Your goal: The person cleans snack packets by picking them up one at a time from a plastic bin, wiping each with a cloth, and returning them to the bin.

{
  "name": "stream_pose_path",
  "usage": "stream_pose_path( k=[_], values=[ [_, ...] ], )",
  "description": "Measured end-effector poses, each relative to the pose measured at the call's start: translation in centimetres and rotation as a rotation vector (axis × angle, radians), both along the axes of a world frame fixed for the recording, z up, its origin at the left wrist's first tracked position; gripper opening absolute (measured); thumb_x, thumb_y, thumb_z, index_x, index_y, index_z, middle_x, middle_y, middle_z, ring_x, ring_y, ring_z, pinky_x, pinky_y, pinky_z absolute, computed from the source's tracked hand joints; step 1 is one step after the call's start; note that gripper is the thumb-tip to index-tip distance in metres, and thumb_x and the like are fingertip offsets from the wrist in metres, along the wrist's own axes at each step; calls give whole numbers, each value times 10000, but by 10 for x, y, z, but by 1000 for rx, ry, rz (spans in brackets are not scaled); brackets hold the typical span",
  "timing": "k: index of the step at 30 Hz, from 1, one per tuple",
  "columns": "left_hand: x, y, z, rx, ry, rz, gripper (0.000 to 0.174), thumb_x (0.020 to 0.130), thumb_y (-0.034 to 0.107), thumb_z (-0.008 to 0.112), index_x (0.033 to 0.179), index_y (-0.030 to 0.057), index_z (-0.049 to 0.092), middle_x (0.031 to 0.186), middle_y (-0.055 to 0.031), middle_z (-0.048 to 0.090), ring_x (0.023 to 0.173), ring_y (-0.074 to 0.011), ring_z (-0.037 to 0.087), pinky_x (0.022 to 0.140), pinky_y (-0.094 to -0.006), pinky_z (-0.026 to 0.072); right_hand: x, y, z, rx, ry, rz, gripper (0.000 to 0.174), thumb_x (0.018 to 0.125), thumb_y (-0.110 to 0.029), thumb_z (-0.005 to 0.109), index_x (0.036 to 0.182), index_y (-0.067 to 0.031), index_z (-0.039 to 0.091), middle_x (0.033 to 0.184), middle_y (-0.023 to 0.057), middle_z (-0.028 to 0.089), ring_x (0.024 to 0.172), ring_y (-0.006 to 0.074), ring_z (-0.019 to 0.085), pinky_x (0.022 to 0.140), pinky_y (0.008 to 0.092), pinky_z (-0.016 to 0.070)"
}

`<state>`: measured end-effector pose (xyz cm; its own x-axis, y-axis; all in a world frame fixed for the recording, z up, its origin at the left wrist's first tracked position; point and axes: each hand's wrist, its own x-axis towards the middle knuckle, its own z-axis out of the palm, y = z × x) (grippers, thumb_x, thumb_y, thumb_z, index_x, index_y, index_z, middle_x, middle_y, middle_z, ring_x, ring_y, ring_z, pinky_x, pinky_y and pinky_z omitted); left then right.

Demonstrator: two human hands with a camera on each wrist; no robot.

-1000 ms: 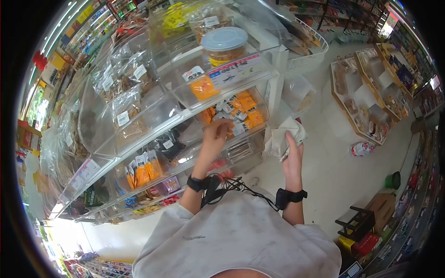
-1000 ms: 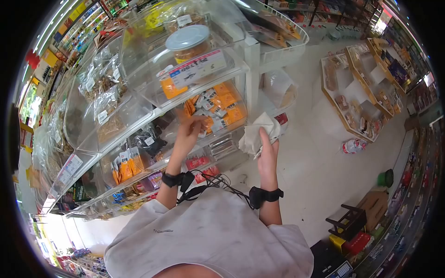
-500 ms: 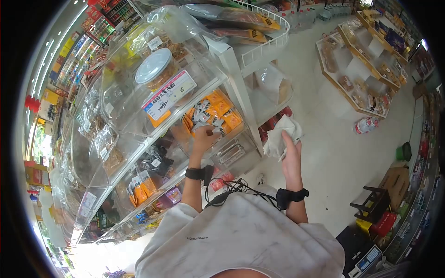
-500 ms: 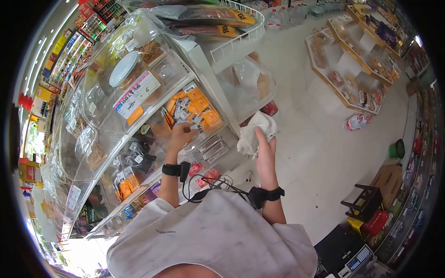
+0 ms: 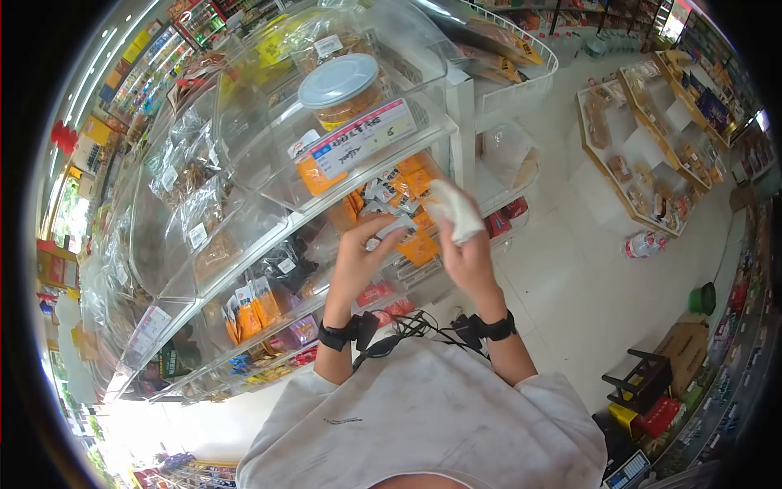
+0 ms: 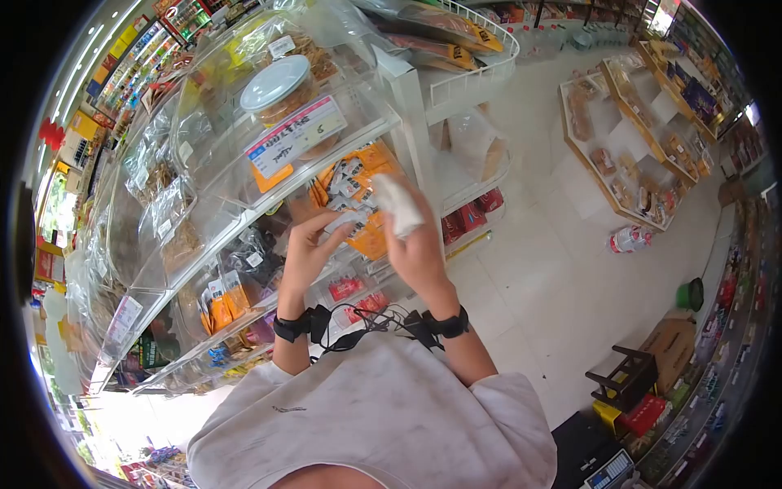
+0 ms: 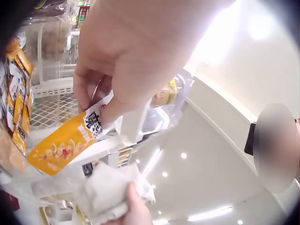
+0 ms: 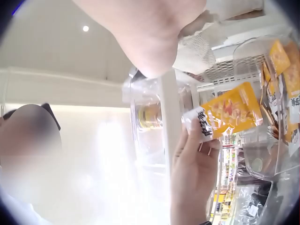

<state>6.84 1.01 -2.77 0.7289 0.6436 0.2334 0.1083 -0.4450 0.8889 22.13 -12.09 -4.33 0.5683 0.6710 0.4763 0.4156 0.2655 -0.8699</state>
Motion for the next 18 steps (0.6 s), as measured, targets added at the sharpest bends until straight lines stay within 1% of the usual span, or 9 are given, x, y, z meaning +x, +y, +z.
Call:
stream_pose_path(
  k=[1, 2, 4, 7, 8, 11, 14, 17, 18],
  values=[
    [-1, -3, -2, -25, -74, -16, 211, 904, 45, 733, 1081, -63, 693, 997, -48, 705, 862, -86, 615, 771, -242, 499, -7, 7, 10, -1, -112, 87, 426, 1041, -214, 489, 1375, 52, 490, 1338, 177, 577, 1191, 292, 584, 997, 328, 444],
    [-3, -5, -2, -47, -149, -31, 211, 904, 36, 733, 1088, -60, 695, 1001, -45, 704, 866, -81, 612, 773, -237, 495, -18, 12, 6, 24, 13, 146, 411, 1040, -211, 499, 1359, 47, 507, 1331, 166, 579, 1169, 276, 592, 989, 324, 450],
    [-12, -10, 10, -117, -215, 72, 207, 886, 44, 742, 1074, -41, 716, 978, -58, 707, 860, -97, 609, 752, -250, 487, -43, 19, -1, 72, 265, 271, 380, 1038, -205, 518, 1329, 38, 540, 1317, 144, 584, 1126, 243, 609, 971, 316, 461],
    [-27, -10, 10, -197, -282, 191, 193, 886, 57, 745, 1060, -27, 732, 917, -31, 686, 784, -67, 551, 670, -231, 439, -53, 26, 18, -151, 473, 315, 362, 1028, -218, 564, 1299, 21, 567, 1218, 100, 611, 1047, 153, 602, 922, 287, 474],
    [-33, -11, 8, -224, -299, 227, 187, 890, 61, 744, 1056, -24, 735, 892, -15, 674, 748, -48, 523, 634, -219, 417, -59, 30, 21, -112, 448, 374, 385, 1020, -267, 597, 1280, 16, 575, 1120, 55, 616, 938, 71, 575, 818, 254, 486],
    [-49, -9, 20, -222, -237, 383, 173, 890, 69, 746, 1037, -21, 741, 766, 42, 605, 645, -9, 423, 546, -201, 328, -77, 37, 20, -197, 473, 426, 383, 1016, -275, 609, 1266, 14, 581, 1016, 25, 626, 827, 48, 570, 725, 240, 481],
    [-60, 2, 9, -265, -249, 390, 141, 914, 116, 749, 997, 1, 747, 698, 97, 548, 604, 21, 363, 518, -197, 241, -87, 41, 19, -328, 387, 381, 369, 1005, -276, 631, 1241, 5, 600, 968, 7, 628, 755, 42, 562, 686, 232, 477],
    [-69, 9, 13, -310, -271, 388, 161, 919, 138, 745, 1007, 3, 748, 680, 100, 537, 606, 18, 381, 519, -199, 263, -98, 49, -7, -359, 375, 350, 368, 993, -281, 651, 1223, 5, 617, 927, -3, 630, 740, 37, 558, 685, 232, 476],
    [-71, 12, 7, -357, -267, 368, 173, 925, 150, 737, 1014, 2, 750, 688, 91, 553, 605, 17, 386, 517, -199, 272, -104, 47, 4, -389, 420, 333, 385, 981, -288, 668, 1211, 17, 625, 967, 12, 650, 801, 56, 584, 740, 247, 489]
  ],
)
